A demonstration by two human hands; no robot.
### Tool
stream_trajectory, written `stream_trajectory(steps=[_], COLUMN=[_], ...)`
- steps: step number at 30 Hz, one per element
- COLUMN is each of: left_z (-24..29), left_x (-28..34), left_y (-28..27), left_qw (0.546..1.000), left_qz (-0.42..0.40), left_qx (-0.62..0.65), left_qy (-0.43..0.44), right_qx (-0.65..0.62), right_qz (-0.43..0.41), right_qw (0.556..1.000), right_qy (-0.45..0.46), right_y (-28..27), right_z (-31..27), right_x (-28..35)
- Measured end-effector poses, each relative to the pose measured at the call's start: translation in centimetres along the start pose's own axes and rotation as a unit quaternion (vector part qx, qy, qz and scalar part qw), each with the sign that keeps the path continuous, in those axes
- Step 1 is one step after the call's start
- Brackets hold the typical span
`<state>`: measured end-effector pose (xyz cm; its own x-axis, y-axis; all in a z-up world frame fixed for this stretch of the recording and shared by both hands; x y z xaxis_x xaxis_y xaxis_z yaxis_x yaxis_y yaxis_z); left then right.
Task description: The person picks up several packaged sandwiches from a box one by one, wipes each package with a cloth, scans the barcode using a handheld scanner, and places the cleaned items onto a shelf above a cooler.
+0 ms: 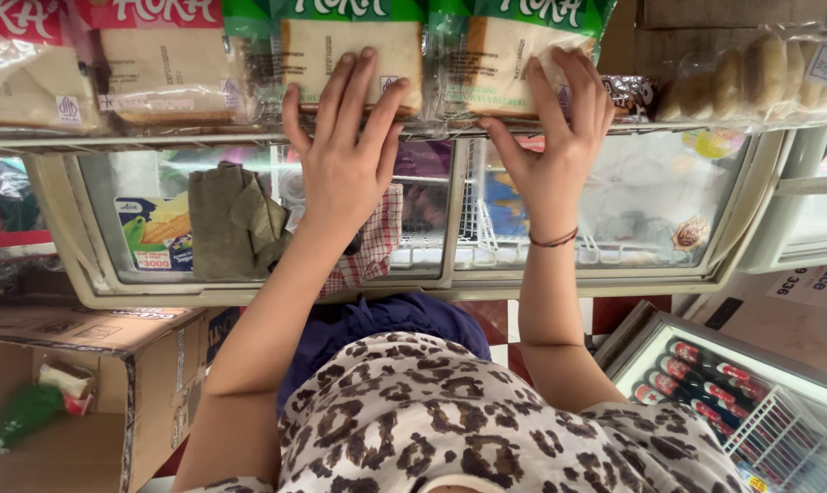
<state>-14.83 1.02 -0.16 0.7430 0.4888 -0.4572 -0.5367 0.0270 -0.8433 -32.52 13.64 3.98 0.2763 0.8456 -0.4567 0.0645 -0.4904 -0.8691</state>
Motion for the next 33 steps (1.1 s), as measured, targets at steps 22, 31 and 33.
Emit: stream_trajectory(steps=[22, 31, 33], left_z=[0.2, 1.7, 2.0], left_x=[0.1, 2.3, 5.2], left_y=[1.9, -3.9, -6.6], left_qw=[1.0, 0.997, 0.995], left_qz=[0.002, 0.037, 0.053], left_qx=[0.027, 0.064, 0.085], left_qy=[0.006, 0.02, 0.03], right_qx=[0.051, 0.03, 0.005], right_qz=[-0.014, -0.008, 0.009], right_qw=[0.997, 0.998, 1.0], right_qy=[-0.057, -0.06, -0.03], right_y=[1.9, 0.9, 0.4], right_z=[-2.1, -3.4, -3.8], right_x=[1.2, 1.6, 2.3])
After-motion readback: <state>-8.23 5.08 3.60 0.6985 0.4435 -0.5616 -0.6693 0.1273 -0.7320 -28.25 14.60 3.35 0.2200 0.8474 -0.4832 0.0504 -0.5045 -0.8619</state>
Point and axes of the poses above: each hand's wrist, its own x-axis away from the middle knuckle, its own y-axis out of the palm, z = x × y, the point moved 10 cm from there along -x, towards the middle knuckle, and after that the axes turned 14 degrees about -z, right-handed, at the moved point
